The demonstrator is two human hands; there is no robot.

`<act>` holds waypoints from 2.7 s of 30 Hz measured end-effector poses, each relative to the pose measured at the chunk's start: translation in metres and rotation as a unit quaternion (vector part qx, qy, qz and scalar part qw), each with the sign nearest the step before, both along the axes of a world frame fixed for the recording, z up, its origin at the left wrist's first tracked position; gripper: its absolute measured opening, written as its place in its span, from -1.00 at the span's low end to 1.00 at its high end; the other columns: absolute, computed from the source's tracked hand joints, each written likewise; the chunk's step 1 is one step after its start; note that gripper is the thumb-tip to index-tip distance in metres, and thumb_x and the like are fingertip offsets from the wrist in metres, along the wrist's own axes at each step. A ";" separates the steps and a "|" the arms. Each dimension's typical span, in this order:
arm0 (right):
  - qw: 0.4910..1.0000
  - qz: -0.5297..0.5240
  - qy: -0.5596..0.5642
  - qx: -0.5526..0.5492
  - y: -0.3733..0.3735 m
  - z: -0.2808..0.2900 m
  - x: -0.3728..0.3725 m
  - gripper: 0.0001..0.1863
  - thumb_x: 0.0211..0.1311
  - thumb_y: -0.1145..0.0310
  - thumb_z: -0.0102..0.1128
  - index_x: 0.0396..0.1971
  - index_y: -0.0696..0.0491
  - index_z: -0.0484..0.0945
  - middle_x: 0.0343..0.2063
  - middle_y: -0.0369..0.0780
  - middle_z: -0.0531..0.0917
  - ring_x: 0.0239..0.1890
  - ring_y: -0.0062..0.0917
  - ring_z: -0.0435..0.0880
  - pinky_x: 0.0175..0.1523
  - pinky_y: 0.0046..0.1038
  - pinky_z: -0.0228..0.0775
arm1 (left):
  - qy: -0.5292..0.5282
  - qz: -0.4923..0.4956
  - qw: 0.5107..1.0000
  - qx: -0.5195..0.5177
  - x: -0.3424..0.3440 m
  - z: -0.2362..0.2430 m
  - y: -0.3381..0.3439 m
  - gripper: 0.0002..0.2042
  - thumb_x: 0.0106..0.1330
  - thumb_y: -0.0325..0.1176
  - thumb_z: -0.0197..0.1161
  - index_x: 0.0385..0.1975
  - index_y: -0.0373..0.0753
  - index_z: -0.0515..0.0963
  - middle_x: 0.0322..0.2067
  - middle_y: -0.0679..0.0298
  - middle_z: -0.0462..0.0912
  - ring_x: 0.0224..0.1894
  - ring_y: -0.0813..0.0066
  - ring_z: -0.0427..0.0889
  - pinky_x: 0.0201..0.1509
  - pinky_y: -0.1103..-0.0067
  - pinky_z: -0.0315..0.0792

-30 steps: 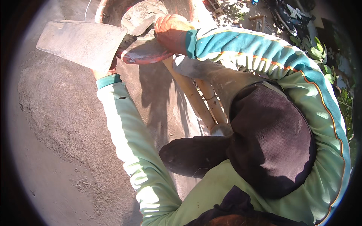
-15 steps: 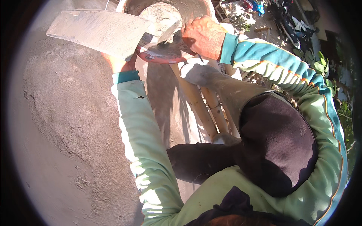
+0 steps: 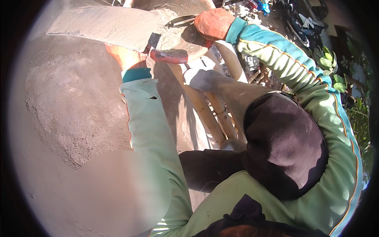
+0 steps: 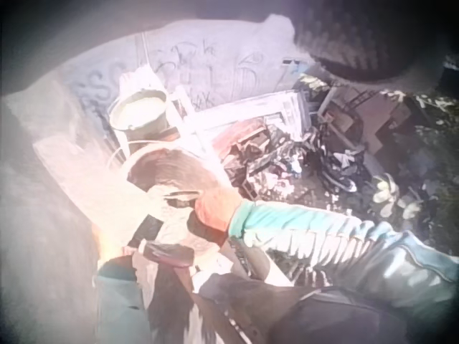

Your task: The person applies wet cement to a vertical wall using a trowel and a hawk, then smooths the surface with a float. The person repeatedly scoops cement from a bucket, spreads it onto the wall, and levels it to create a uniform finish.

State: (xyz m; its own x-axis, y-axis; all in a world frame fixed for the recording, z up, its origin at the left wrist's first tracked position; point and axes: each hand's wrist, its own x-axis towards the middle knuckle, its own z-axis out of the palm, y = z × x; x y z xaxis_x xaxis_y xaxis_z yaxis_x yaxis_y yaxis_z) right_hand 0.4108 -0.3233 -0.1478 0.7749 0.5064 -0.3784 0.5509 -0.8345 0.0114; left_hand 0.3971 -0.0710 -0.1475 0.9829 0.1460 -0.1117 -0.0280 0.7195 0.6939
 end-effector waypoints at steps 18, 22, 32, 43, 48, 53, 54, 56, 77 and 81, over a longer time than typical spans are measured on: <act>0.989 -0.092 0.078 -0.080 0.033 -0.008 0.000 -0.69 0.19 0.20 0.29 -0.12 -0.04 0.80 -0.11 -0.17 0.80 -0.01 -0.23 0.79 0.00 -0.18 0.64 | 0.134 0.047 0.985 0.095 -0.008 0.007 -0.034 -0.35 0.49 0.23 -0.12 0.39 -0.11 0.32 0.34 0.16 0.38 0.31 0.12 0.42 0.36 0.18 0.38; 0.990 -0.026 0.125 -0.054 0.015 0.006 -0.012 -0.68 0.19 0.22 0.29 -0.07 -0.08 0.80 -0.05 -0.14 0.79 0.03 -0.16 0.76 0.08 -0.11 0.60 | 0.053 0.168 0.984 0.013 -0.003 -0.021 -0.034 -0.53 0.54 -0.12 -0.02 0.22 -0.39 0.35 0.09 -0.02 0.55 -0.03 0.06 0.66 -0.11 0.18 0.66; 0.999 -0.035 0.009 -0.012 0.017 -0.029 -0.027 -0.71 0.17 0.29 0.31 -0.13 0.03 0.79 -0.15 -0.10 0.81 -0.06 -0.19 0.81 -0.05 -0.17 0.65 | 0.088 0.087 0.981 0.147 -0.031 -0.021 -0.001 -0.51 0.54 -0.23 0.07 0.33 -0.40 0.27 0.20 -0.02 0.52 0.11 0.16 0.66 0.14 0.29 0.63; 0.998 0.066 -0.022 0.004 0.003 -0.014 -0.052 -0.74 0.20 0.26 0.27 -0.32 0.18 0.67 -0.44 -0.17 0.76 -0.32 -0.26 0.82 -0.30 -0.21 0.62 | 0.048 0.096 0.962 0.251 -0.047 -0.040 0.023 -0.59 0.48 -0.21 0.15 0.17 -0.37 0.46 0.05 0.01 0.64 0.00 0.19 0.71 0.07 0.30 0.63; 0.986 0.003 -0.129 0.109 0.015 -0.005 -0.021 -0.70 -0.10 0.38 0.49 -0.30 0.10 0.69 -0.37 -0.12 0.79 -0.22 -0.27 0.83 -0.22 -0.24 0.65 | 0.050 0.084 0.959 0.267 -0.050 -0.048 0.031 -0.60 0.46 -0.22 0.18 0.15 -0.36 0.47 0.03 0.02 0.64 -0.03 0.18 0.71 0.05 0.30 0.63; 0.992 0.097 -0.075 0.024 0.000 -0.021 -0.041 -0.51 0.08 0.28 0.35 -0.04 0.25 0.51 -0.38 -0.10 0.73 -0.34 -0.28 0.81 -0.31 -0.33 0.63 | 0.055 0.064 0.954 0.287 -0.049 -0.065 0.036 -0.61 0.44 -0.23 0.21 0.14 -0.35 0.48 0.02 0.02 0.65 -0.06 0.17 0.72 0.03 0.31 0.63; 0.993 0.101 -0.058 0.007 -0.007 -0.022 -0.044 -0.49 0.12 0.26 0.32 0.00 0.27 0.48 -0.37 -0.09 0.72 -0.35 -0.29 0.81 -0.33 -0.33 0.63 | 0.056 0.060 0.951 0.298 -0.050 -0.070 0.037 -0.61 0.43 -0.23 0.22 0.13 -0.35 0.48 0.01 0.02 0.65 -0.06 0.17 0.72 0.03 0.31 0.63; 0.991 0.092 -0.085 0.041 -0.022 -0.039 -0.052 -0.55 0.14 0.27 0.31 -0.07 0.26 0.51 -0.40 -0.10 0.72 -0.35 -0.29 0.81 -0.39 -0.30 0.61 | 0.047 0.047 0.933 0.354 -0.054 -0.082 0.040 -0.61 0.42 -0.23 0.23 0.12 -0.34 0.48 0.00 0.02 0.65 -0.08 0.17 0.73 0.02 0.31 0.62; 0.995 0.099 0.022 -0.023 -0.026 -0.037 -0.013 -0.73 0.32 0.18 0.24 -0.33 0.11 0.66 -0.41 -0.03 0.76 -0.25 -0.07 0.79 -0.17 -0.14 0.65 | -0.141 -0.024 0.608 0.781 -0.082 -0.108 0.038 -0.77 0.45 -0.25 0.22 -0.10 -0.28 0.63 -0.20 0.12 0.74 -0.18 0.19 0.73 -0.09 0.35 0.59; 0.967 0.252 0.049 -0.002 -0.044 -0.075 0.009 -0.73 0.36 0.19 0.23 -0.33 0.11 0.65 -0.39 -0.12 0.77 -0.27 -0.13 0.78 -0.13 -0.21 0.63 | -0.135 -0.037 0.626 0.767 -0.074 -0.107 0.032 -0.76 0.44 -0.26 0.22 -0.07 -0.30 0.61 -0.17 0.12 0.73 -0.16 0.21 0.73 -0.08 0.36 0.60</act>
State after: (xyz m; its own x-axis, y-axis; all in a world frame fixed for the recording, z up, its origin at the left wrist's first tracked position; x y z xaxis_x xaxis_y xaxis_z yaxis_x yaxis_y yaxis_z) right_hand 0.4201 -0.3673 -0.2227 0.3908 0.8082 -0.4405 0.8856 -0.4606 -0.0594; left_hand 0.3232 -0.0386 -0.2540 0.9463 -0.1694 0.2755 -0.2992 -0.7819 0.5470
